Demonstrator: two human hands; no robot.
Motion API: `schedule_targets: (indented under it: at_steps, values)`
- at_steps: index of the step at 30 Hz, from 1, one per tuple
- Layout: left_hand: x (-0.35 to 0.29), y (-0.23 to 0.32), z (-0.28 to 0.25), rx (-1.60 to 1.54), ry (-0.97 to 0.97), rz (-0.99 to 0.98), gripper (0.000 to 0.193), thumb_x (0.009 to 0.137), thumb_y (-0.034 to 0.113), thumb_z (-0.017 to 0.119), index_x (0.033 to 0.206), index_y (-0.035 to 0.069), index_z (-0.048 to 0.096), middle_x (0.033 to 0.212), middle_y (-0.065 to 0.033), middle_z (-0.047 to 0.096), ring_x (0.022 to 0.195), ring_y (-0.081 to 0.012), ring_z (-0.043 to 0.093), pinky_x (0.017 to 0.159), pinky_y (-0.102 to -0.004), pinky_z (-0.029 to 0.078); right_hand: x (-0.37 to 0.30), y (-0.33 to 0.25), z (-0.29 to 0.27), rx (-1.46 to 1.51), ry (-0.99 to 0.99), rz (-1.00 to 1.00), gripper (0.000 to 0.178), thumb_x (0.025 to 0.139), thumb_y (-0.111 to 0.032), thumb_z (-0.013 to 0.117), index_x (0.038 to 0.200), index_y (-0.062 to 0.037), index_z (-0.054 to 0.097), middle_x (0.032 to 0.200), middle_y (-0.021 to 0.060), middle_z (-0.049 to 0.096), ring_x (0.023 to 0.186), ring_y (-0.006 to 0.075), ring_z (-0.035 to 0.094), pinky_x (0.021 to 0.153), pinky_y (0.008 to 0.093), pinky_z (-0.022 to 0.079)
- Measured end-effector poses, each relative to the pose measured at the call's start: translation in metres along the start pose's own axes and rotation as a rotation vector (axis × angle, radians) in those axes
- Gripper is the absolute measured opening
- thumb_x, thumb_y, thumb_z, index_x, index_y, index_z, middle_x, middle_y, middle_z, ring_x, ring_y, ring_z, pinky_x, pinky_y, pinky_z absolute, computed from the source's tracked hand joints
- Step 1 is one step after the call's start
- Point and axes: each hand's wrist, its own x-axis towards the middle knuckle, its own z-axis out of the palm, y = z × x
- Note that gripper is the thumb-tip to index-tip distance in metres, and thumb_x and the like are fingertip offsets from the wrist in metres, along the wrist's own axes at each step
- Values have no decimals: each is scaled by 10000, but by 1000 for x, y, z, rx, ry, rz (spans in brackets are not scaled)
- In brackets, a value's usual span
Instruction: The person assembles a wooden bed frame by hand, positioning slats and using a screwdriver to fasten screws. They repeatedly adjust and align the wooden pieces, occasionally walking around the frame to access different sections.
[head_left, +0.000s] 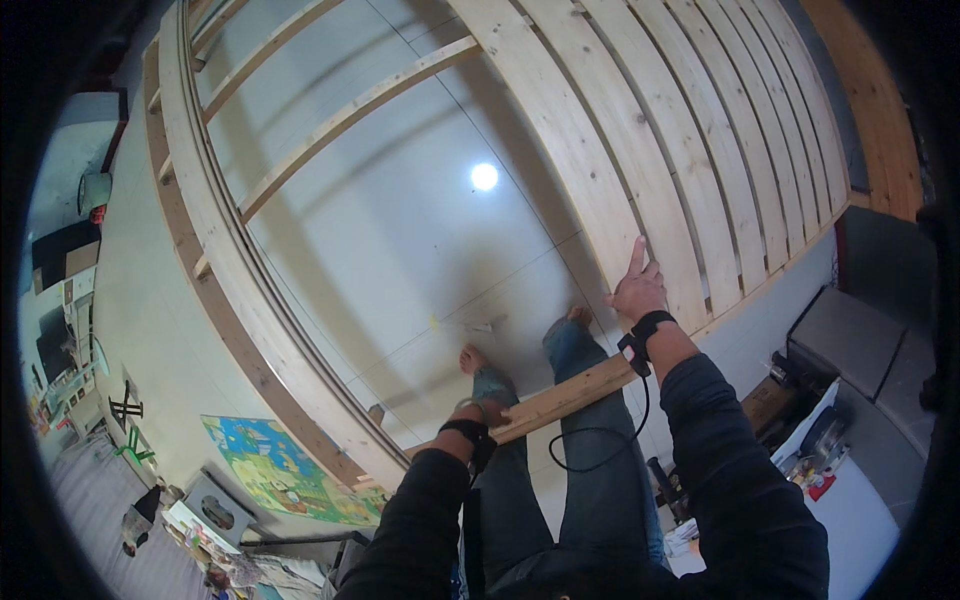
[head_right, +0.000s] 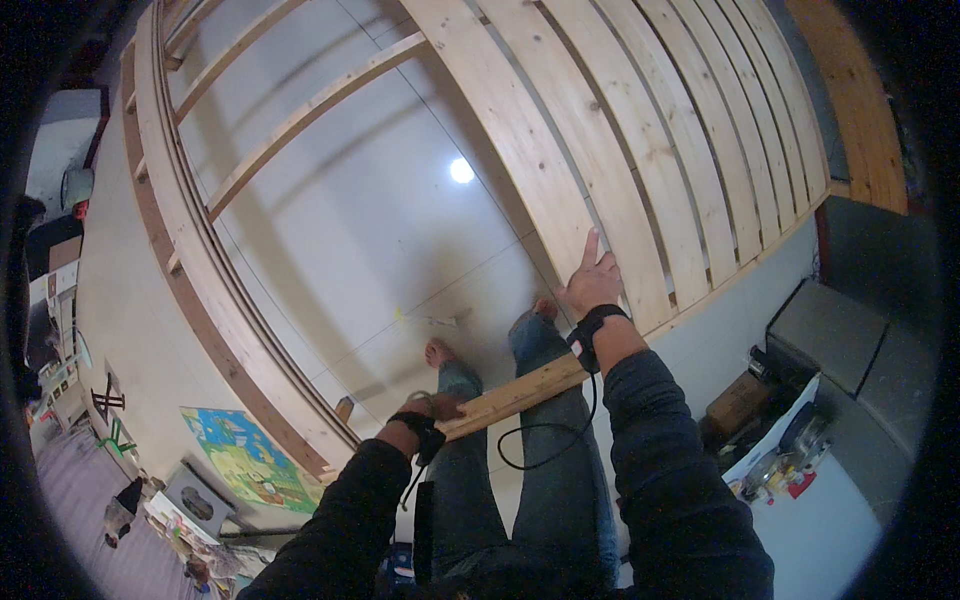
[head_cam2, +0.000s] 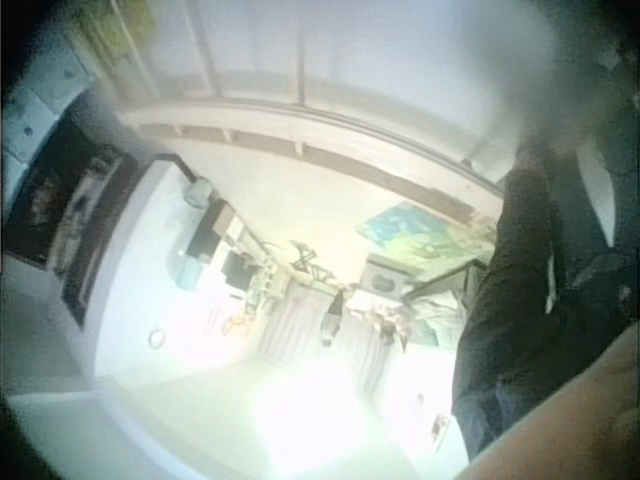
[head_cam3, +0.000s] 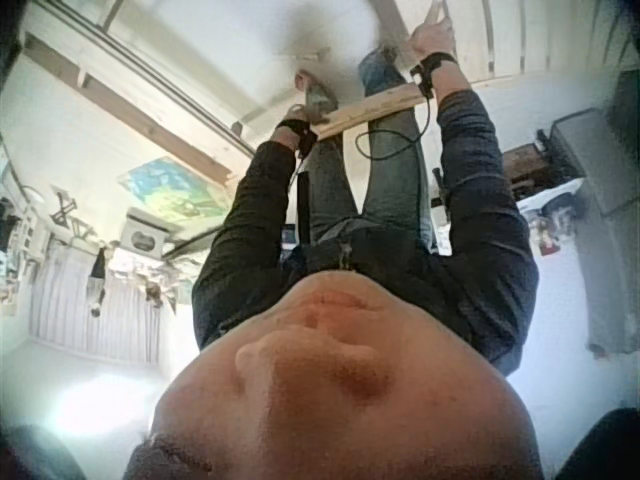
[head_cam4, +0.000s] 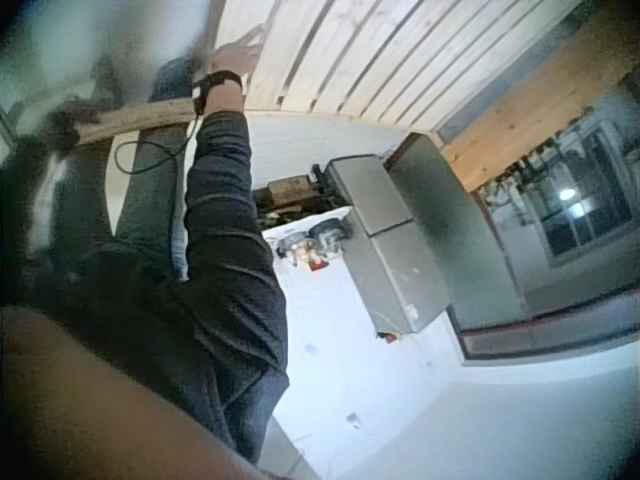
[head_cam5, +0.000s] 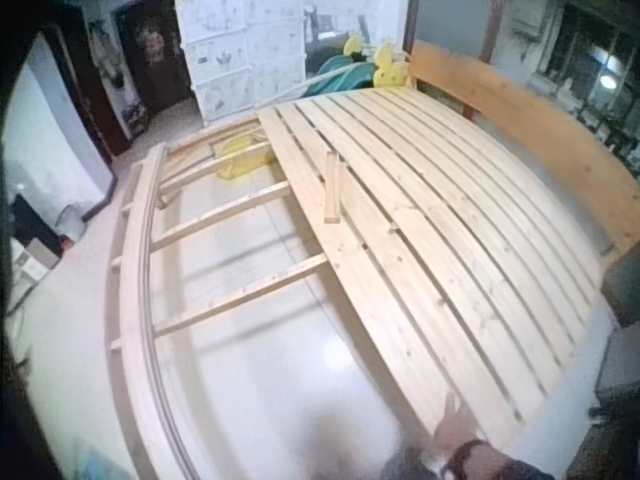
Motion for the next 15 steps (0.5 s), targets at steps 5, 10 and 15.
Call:
schedule_targets:
  at_steps: [5, 10, 15]
  values:
    - [-15, 14, 3, -5, 68, -146, 466, 847, 439, 452, 1248, 209, 510, 1276, -67, 520, 1141, -276, 513, 963, -389, 394, 1, 0, -6, 26, -35, -26, 1255, 616, -440, 775, 1416, -102, -131, 1218, 224, 359, 1119, 371, 418, 946, 468, 362]
    - [15, -17, -49, -101, 585, -224, 439, 847, 425, 469, 1120, 96, 573, 1033, -165, 629, 996, -316, 584, 858, -407, 449, 10, 9, -5, 50, -108, -94, 1282, 615, -481, 760, 1404, -88, -170, 1216, 242, 324, 1127, 425, 352, 946, 530, 314]
    - [-15, -13, -185, -572, 1077, -225, 467, 810, 337, 578, 1192, 78, 508, 1077, -167, 609, 1010, -335, 576, 869, -412, 451, 20, 20, -1, 87, -224, -136, 1275, 636, -488, 737, 1392, -81, -206, 1228, 255, 306, 1151, 432, 319, 968, 524, 292]
